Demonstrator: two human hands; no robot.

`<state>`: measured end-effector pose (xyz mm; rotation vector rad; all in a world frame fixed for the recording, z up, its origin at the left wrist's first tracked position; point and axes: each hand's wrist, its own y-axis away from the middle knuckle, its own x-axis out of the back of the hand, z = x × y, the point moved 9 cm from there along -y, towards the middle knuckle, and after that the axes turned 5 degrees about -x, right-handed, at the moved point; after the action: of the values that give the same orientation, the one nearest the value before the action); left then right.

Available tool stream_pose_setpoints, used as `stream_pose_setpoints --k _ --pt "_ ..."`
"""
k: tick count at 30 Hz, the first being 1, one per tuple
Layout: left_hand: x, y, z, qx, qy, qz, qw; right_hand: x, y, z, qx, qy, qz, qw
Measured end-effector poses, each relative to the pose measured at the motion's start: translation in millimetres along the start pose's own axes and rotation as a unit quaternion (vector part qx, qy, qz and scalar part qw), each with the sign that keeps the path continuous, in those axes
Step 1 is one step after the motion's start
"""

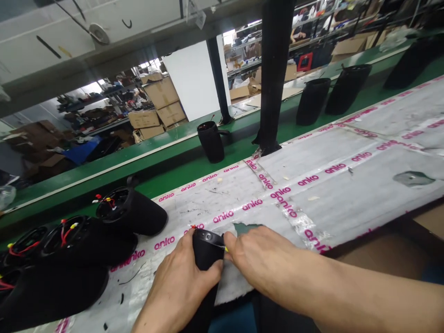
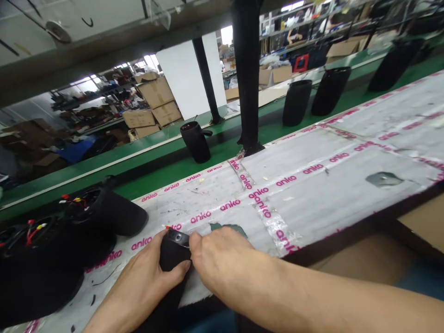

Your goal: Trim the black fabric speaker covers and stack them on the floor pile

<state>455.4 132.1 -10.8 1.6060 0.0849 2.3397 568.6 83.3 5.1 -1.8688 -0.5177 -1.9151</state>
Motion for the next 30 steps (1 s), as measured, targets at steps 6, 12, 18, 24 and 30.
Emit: stream_pose_setpoints --k 6,12,18,24,30 --pt "-1.6 -3 1 -0.036 0.009 -0.022 0.999 -15 -5 15 -0.043 -0.079 0.002 0.996" --pt "0.3 -4 -6 -0.053 0.040 -0.024 0.998 -24 3 28 -0.112 -0.217 0.079 0.966" --pt "-0.9 -1 0 -0.057 0.041 -0.028 0.997 -26 0 24 -0.150 -0.200 0.099 0.963" --pt "-0.2 1 4 -0.044 0.021 -0.020 0.999 -22 -5 19 -0.120 -0.143 0.118 0.975" --pt "1.4 4 4 -0.026 0.018 -0.015 0.999 -28 -3 16 -0.124 -0.150 0.114 0.974"
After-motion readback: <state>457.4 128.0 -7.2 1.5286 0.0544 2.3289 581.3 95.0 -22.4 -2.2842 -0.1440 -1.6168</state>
